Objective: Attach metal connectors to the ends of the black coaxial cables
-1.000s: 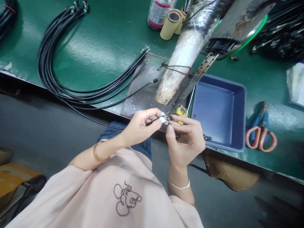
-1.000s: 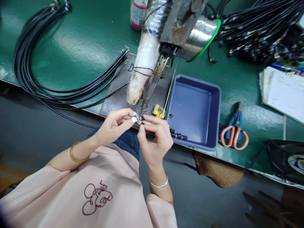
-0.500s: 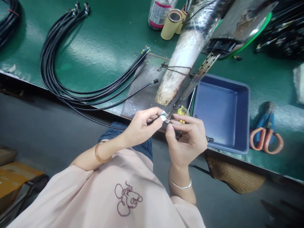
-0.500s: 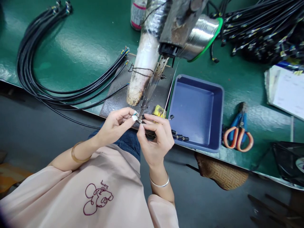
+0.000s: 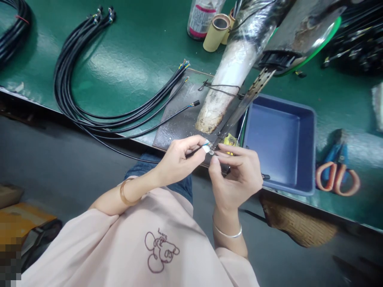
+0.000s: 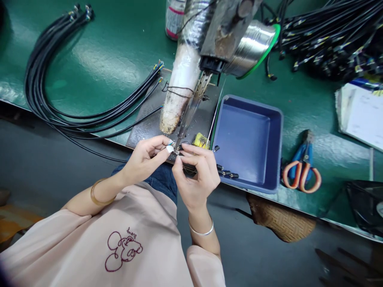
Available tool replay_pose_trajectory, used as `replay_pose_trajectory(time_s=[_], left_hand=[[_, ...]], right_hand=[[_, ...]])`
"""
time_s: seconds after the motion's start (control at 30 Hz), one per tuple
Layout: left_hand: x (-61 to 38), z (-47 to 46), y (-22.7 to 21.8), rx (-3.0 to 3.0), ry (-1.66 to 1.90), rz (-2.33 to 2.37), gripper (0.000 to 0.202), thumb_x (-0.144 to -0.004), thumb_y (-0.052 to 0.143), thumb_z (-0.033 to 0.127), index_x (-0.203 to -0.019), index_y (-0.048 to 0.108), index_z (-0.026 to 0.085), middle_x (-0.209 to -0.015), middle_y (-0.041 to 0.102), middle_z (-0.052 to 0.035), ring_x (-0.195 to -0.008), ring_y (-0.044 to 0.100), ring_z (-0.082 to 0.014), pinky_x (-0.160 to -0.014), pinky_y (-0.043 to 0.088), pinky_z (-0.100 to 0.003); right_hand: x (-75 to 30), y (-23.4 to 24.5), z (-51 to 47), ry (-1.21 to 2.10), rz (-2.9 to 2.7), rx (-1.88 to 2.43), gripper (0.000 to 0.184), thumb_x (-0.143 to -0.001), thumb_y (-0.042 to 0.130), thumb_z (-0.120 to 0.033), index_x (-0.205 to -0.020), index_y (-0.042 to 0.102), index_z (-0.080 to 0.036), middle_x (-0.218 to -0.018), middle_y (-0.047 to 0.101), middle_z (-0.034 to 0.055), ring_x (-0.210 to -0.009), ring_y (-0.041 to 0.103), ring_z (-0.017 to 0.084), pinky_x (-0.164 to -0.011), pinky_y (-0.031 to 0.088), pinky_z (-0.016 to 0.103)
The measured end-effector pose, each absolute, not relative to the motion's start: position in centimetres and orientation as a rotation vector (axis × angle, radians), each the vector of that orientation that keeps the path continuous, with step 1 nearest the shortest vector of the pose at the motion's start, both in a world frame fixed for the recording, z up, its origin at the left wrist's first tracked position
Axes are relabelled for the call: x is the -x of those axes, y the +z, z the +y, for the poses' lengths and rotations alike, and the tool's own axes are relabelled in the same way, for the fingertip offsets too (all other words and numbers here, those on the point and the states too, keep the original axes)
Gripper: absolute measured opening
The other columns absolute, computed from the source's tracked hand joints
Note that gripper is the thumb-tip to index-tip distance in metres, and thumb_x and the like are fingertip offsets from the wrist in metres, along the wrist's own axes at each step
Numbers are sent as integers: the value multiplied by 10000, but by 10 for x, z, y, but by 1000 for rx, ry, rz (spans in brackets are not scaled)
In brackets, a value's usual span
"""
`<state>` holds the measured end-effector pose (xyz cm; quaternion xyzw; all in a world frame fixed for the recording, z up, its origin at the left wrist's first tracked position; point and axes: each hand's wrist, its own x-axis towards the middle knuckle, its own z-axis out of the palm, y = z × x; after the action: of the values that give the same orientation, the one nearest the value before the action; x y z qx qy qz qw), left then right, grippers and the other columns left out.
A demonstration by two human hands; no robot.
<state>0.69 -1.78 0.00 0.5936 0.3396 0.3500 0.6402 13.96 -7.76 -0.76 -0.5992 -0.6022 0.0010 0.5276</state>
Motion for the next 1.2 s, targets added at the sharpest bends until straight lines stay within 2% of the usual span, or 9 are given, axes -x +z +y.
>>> replay_pose_trajectory(time_s=[0.47, 0.83, 1.2], left_hand=[[-8, -21, 0, -1431, 816, 800, 161, -936, 498, 280, -849, 565, 162, -672, 452, 35, -601, 407, -82, -591, 367, -205], [-8, -21, -1, -1364, 784, 769, 166, -912, 509, 269, -813, 560, 145, -653, 440, 46, -604, 392, -70, -577, 340, -188], [-3, -22, 3, -1261, 771, 774, 96, -805, 600, 229, -794, 589, 134, -600, 403, 71, -542, 336, -43, -527, 300, -177]], right_hand=[[-136, -6, -79, -184, -1467, 1470, 146, -812, 764, -107, -829, 686, -229, -927, 740, 7, -821, 714, 146, -749, 608, 309], [-138, -6, -84, -236, -1579, 1428, 182, -792, 756, -69, -832, 652, -212, -951, 739, 13, -813, 728, 129, -743, 627, 251], [-142, -8, -88, -229, -1528, 1390, 158, -824, 742, -87, -890, 673, -213, -911, 757, 22, -831, 724, 149, -760, 609, 291]])
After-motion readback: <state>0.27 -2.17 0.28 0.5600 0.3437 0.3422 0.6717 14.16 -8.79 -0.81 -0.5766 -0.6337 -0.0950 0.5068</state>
